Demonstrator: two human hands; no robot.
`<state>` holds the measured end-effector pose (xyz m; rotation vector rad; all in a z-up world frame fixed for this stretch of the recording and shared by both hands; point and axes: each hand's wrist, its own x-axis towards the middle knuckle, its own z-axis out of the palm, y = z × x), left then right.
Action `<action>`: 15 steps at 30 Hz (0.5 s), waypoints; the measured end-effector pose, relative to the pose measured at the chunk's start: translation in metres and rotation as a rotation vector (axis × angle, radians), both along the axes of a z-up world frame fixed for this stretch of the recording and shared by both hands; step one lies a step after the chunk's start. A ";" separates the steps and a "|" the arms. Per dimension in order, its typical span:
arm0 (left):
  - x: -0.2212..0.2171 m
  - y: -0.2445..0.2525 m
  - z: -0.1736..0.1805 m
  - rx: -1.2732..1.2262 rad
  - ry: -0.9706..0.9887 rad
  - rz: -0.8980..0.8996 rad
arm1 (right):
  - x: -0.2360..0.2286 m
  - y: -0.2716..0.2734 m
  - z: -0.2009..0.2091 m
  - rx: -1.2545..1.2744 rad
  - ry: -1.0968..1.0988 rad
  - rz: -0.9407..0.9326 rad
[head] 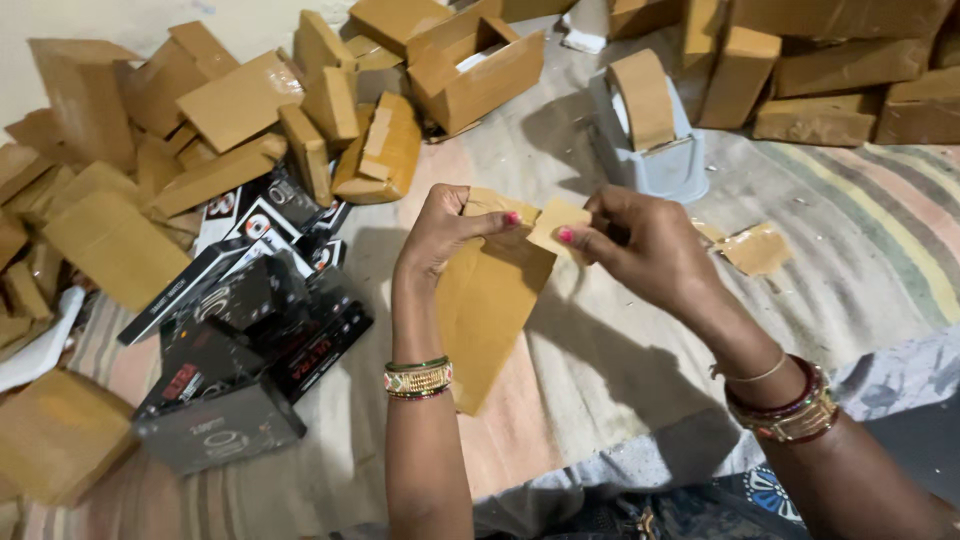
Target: The person packs smart watches into small cardboard boxes. They open a smart watch box, place the watch and accessories inside, close the box, and then place it into a shipping box. They seal the shipping box with packing tape from a dispenser.
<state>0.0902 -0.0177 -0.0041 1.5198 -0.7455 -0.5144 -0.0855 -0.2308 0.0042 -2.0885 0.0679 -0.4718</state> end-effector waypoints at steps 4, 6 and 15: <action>-0.013 0.013 0.006 0.015 -0.041 0.121 | -0.002 0.032 0.012 -0.197 -0.175 -0.009; -0.019 0.019 0.006 -0.012 -0.086 0.132 | -0.003 0.042 0.016 -0.287 -0.236 -0.038; -0.055 0.038 0.019 -0.026 -0.297 0.137 | -0.007 0.057 0.012 -0.445 -0.361 -0.124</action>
